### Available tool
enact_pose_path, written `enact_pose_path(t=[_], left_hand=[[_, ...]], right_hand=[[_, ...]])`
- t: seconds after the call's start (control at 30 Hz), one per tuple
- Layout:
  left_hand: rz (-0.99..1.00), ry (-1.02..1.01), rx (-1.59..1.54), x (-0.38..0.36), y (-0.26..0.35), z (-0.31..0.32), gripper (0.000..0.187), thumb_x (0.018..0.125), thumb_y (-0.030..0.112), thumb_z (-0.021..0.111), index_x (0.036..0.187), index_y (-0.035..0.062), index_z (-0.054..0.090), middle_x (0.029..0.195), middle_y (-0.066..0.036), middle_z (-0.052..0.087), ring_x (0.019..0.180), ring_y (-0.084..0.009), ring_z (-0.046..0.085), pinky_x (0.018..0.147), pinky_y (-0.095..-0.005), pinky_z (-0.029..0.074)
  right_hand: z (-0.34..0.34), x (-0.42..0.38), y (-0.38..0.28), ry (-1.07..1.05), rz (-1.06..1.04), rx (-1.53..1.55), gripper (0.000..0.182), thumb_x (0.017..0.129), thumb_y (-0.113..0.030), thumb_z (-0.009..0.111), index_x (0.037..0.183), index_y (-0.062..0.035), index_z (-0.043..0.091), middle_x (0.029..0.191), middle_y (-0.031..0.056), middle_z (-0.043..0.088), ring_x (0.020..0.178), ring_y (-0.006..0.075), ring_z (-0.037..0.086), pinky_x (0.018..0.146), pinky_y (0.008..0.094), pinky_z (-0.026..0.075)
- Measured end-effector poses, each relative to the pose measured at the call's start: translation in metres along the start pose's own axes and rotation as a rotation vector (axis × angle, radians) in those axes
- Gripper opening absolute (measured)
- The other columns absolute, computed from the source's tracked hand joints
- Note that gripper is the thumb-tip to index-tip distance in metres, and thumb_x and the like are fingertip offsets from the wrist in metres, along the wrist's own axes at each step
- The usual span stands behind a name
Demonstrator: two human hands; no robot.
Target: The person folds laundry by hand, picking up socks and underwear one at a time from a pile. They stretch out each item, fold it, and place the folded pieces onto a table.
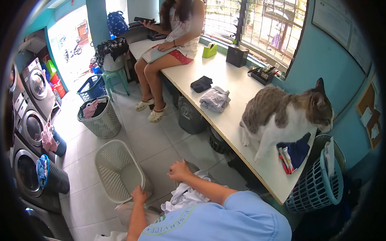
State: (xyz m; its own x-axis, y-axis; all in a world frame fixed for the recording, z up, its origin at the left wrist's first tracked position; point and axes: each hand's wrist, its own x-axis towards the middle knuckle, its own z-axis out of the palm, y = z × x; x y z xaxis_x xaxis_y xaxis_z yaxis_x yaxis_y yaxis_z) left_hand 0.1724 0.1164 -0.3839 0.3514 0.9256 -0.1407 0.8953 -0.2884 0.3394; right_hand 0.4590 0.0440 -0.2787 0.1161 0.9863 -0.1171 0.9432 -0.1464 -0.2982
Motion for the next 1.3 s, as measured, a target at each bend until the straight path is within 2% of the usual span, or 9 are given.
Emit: enact_pose_path(t=[0.23,0.47,0.6,0.7,0.77,0.83,0.9,1.1,1.3], left_hand=[[0.033,0.011,-0.007,-0.001,-0.008,0.003,0.052,0.070,0.023,0.070,0.117,0.0103,0.051,0.107,-0.014,0.060,0.102,-0.0323,0.056,0.089,-0.0489,0.038],[-0.024,0.043,0.081,-0.013,0.000,-0.009,0.045,0.072,0.027,0.069,0.113,0.0126,0.055,0.107,-0.011,0.060,0.104,-0.0307,0.055,0.091,-0.0480,0.038],[0.043,0.220,0.045,-0.039,0.006,-0.060,0.032,0.074,0.028,0.067,0.103,0.0146,0.062,0.108,-0.008,0.058,0.110,-0.0275,0.051,0.095,-0.0581,0.032],[-0.162,0.442,0.190,-0.071,0.002,-0.085,0.034,0.075,0.029,0.067,0.104,0.0130,0.061,0.115,-0.011,0.054,0.118,-0.0319,0.044,0.097,-0.0649,0.026],[-0.371,0.436,0.192,-0.101,-0.004,-0.091,0.039,0.076,0.033,0.066,0.109,0.0144,0.059,0.118,-0.012,0.053,0.116,-0.0345,0.046,0.095,-0.0661,0.027],[-0.551,0.339,-0.057,-0.129,0.001,-0.110,0.045,0.077,0.038,0.065,0.115,0.0170,0.057,0.120,-0.013,0.051,0.114,-0.0356,0.048,0.095,-0.0625,0.032],[-0.536,0.438,-0.170,-0.140,-0.011,-0.099,0.050,0.077,0.044,0.064,0.119,0.0193,0.054,0.121,-0.014,0.050,0.111,-0.0355,0.050,0.092,-0.0563,0.038],[-0.785,0.237,0.050,-0.161,-0.003,-0.128,0.049,0.077,0.046,0.063,0.116,0.0161,0.057,0.120,-0.013,0.050,0.108,-0.0347,0.051,0.085,-0.0511,0.043],[-0.988,0.220,-0.080,-0.191,-0.049,-0.120,0.038,0.079,0.044,0.063,0.100,0.0125,0.066,0.114,-0.011,0.057,0.106,-0.0328,0.055,0.084,-0.0473,0.046]], right_hand=[[-0.007,-0.003,-0.002,-0.033,-0.017,0.059,0.039,0.078,-0.047,0.059,0.093,-0.0122,0.069,0.099,0.0049,0.065,0.109,0.0230,0.052,0.102,0.0575,0.025],[-0.019,-0.003,-0.016,-0.203,0.095,-0.304,0.045,0.077,-0.047,0.058,0.108,-0.0155,0.065,0.117,0.0057,0.058,0.117,0.0248,0.048,0.099,0.0640,0.027],[-0.025,0.003,-0.024,-0.334,0.230,-0.439,0.052,0.075,-0.046,0.060,0.119,-0.0173,0.059,0.128,0.0083,0.050,0.123,0.0311,0.042,0.098,0.0653,0.029],[-0.045,0.003,-0.043,-0.411,0.248,-0.442,0.057,0.074,-0.051,0.061,0.120,-0.0182,0.058,0.131,0.0093,0.046,0.125,0.0338,0.038,0.097,0.0648,0.031],[-0.037,0.009,-0.035,-0.393,0.250,-0.454,0.057,0.074,-0.053,0.061,0.118,-0.0179,0.060,0.130,0.0095,0.048,0.123,0.0328,0.041,0.095,0.0633,0.034],[-0.028,0.018,-0.027,-0.384,0.217,-0.438,0.053,0.075,-0.054,0.060,0.113,-0.0167,0.064,0.127,0.0107,0.050,0.118,0.0318,0.047,0.093,0.0602,0.037],[-0.015,0.026,-0.019,-0.302,0.171,-0.450,0.050,0.077,-0.054,0.058,0.105,-0.0143,0.068,0.122,0.0108,0.054,0.112,0.0312,0.053,0.091,0.0543,0.040],[-0.010,0.028,-0.051,-0.297,-0.064,-0.417,0.048,0.081,-0.053,0.054,0.098,-0.0120,0.070,0.119,0.0104,0.057,0.109,0.0314,0.054,0.088,0.0468,0.044],[0.010,0.025,-0.093,-0.275,-0.137,-0.490,0.051,0.082,-0.053,0.051,0.105,-0.0104,0.067,0.114,0.0100,0.059,0.107,0.0297,0.056,0.088,0.0570,0.040]])
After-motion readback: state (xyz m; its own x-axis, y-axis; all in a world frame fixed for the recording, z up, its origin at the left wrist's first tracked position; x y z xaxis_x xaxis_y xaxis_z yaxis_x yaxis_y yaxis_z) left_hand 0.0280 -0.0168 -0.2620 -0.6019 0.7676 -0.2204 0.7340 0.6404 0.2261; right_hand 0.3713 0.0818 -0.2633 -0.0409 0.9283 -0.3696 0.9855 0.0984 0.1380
